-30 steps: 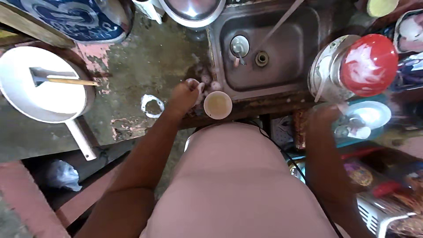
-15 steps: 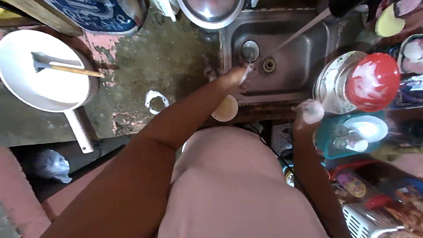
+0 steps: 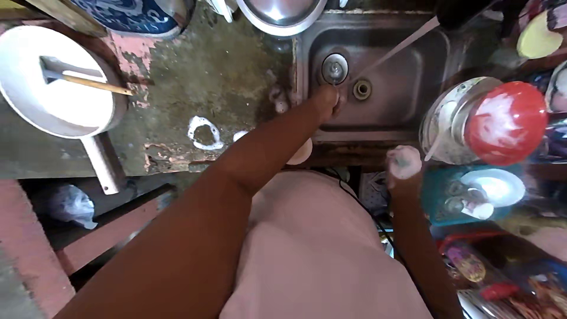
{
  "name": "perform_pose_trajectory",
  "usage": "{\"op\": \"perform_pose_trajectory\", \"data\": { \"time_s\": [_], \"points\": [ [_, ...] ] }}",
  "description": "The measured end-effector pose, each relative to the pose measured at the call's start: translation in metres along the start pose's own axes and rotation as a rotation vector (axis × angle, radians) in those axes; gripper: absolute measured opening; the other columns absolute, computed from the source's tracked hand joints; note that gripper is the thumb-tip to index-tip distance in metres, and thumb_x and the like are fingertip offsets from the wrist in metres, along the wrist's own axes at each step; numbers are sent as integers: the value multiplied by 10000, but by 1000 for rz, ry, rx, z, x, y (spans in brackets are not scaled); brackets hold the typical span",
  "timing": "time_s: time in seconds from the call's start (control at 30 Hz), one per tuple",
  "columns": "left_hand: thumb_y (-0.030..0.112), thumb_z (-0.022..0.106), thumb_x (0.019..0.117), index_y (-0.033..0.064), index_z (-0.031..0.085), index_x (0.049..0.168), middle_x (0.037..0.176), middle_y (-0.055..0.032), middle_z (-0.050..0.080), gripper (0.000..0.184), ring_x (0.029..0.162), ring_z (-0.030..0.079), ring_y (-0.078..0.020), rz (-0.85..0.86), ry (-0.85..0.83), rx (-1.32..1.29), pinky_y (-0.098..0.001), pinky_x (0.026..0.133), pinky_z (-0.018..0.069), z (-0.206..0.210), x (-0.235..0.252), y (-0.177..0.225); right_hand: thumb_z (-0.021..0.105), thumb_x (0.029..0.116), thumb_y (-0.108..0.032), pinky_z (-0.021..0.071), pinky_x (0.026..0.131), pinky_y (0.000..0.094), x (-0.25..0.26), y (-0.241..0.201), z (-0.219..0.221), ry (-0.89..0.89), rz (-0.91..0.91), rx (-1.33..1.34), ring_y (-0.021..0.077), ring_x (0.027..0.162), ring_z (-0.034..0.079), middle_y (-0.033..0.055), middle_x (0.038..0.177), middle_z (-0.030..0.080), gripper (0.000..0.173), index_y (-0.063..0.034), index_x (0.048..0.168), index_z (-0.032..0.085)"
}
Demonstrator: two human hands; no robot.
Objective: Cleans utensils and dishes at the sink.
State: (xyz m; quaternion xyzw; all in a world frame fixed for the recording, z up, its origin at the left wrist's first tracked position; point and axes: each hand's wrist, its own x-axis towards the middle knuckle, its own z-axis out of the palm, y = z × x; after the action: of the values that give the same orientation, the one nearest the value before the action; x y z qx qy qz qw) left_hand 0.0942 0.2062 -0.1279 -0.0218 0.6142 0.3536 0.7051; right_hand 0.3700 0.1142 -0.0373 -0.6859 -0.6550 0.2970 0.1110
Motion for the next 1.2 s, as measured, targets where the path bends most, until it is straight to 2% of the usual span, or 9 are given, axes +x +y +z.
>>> {"op": "perform_pose_trajectory", "data": {
  "time_s": [0.13, 0.3, 0.47, 0.63, 0.7, 0.77, 0.83, 0.9, 1.2],
  "points": [
    [369, 318, 1134, 136, 526, 1419, 942, -65, 546, 422, 721, 503, -166, 98, 35, 331, -334, 631, 459, -7, -43, -4, 716, 952, -264, 492, 1043, 551, 17, -7, 1, -86, 46, -70, 361, 1202, 632, 264, 1286, 639, 568, 22, 1407, 533],
    [436, 256, 1136, 196, 606, 1360, 883, -56, 538, 480, 723, 492, -184, 119, 86, 493, -364, 645, 438, -6, -51, -4, 702, 947, -237, 560, 987, 439, 43, 0, 22, -104, -269, 94, 229, 1109, 688, 163, 1189, 708, 370, -34, 1255, 672],
    [342, 404, 1111, 178, 590, 1354, 941, -53, 627, 347, 683, 578, -135, 63, 77, 410, -277, 598, 489, 2, -35, -4, 692, 963, -217, 545, 1018, 417, 53, -4, 33, -223, -269, 126, 200, 1144, 672, 122, 1227, 700, 322, -73, 1251, 677],
    [285, 436, 1096, 103, 582, 1319, 971, -57, 621, 323, 676, 551, -126, 72, 74, 553, -285, 581, 481, 11, -25, -14, 700, 960, -233, 554, 1006, 400, 42, 0, 37, -226, -258, 143, 175, 1116, 681, 105, 1196, 712, 305, -81, 1224, 695],
    [265, 436, 1098, 82, 558, 1347, 1045, -106, 590, 332, 821, 552, -205, 96, 75, 667, -387, 702, 493, 13, -24, -17, 716, 949, -259, 568, 973, 454, 34, 2, 38, -212, -194, 101, 213, 1086, 699, 129, 1179, 719, 369, -75, 1266, 671],
    [211, 402, 1109, 20, 520, 1411, 1297, -179, 602, 376, 1135, 603, -281, 183, 54, 871, -466, 946, 515, 13, -24, -18, 723, 956, -282, 549, 968, 538, 25, -1, 35, -235, -105, 46, 296, 1094, 692, 188, 1195, 697, 434, -51, 1310, 626],
    [136, 352, 1119, -80, 502, 1425, 1473, -249, 524, 404, 1394, 494, -373, 348, 2, 1168, -521, 1147, 409, 11, -21, -17, 727, 957, -292, 542, 967, 544, 14, -9, 33, -234, -48, 21, 311, 1094, 689, 204, 1198, 692, 462, -38, 1326, 614],
    [153, 332, 1118, -63, 500, 1447, 1543, -227, 471, 428, 1457, 427, -369, 444, 21, 1263, -525, 1195, 360, 7, -12, -16, 735, 950, -271, 560, 966, 490, 5, -12, 36, -226, -67, 61, 261, 1086, 694, 172, 1190, 703, 431, -54, 1309, 635],
    [296, 461, 1083, -13, 592, 1346, 1381, -211, 609, 426, 1302, 583, -348, 331, 148, 1179, -543, 1084, 472, -5, -6, 2, 731, 935, -242, 574, 974, 395, -21, 0, 57, -217, -102, 165, 155, 1083, 691, 91, 1170, 721, 346, -78, 1236, 685]
  ]
}}
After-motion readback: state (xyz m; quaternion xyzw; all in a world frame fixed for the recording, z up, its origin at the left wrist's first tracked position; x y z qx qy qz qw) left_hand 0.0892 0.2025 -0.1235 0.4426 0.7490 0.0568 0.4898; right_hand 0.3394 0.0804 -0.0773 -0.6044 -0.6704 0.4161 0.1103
